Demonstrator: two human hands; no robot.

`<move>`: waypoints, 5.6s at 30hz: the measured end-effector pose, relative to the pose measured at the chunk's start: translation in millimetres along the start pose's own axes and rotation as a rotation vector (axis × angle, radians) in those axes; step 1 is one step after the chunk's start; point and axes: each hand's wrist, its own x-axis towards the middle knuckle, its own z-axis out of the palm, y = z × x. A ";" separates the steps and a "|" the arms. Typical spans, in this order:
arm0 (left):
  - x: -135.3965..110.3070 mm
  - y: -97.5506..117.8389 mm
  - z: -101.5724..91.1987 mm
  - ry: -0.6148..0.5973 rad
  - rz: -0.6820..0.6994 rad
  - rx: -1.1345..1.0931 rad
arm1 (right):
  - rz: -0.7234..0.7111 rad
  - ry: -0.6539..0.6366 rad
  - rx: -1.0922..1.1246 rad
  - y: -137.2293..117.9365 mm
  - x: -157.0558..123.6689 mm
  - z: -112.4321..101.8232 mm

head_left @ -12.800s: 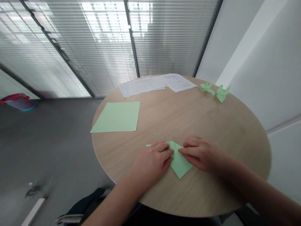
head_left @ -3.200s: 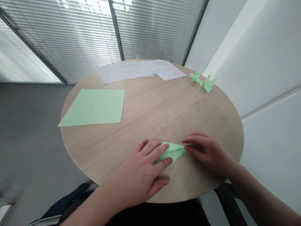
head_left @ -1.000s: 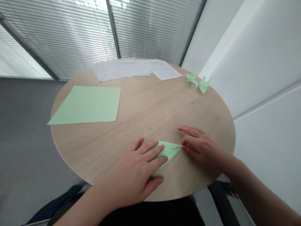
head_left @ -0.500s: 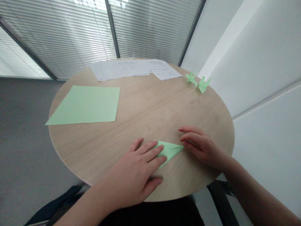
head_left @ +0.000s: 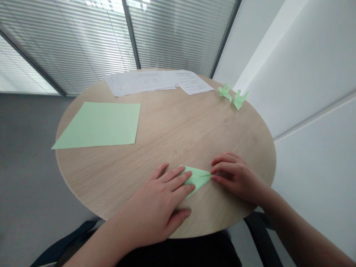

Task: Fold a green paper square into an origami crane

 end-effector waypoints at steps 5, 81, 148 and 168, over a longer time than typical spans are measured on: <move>0.4 0.6 -1.6 -0.011 0.014 0.028 | 0.052 -0.004 -0.027 -3.8 3.7 2.6; -1.8 -4.4 1.3 -0.007 0.057 0.074 | 0.013 0.071 0.072 -15.5 -0.2 13.8; -4.1 -3.4 -15.7 -0.063 0.003 -0.083 | -0.374 0.038 -0.007 -14.4 0.2 12.6; -2.8 1.2 -11.2 -0.031 0.071 0.039 | -0.392 -0.077 -0.086 -3.3 -2.0 7.7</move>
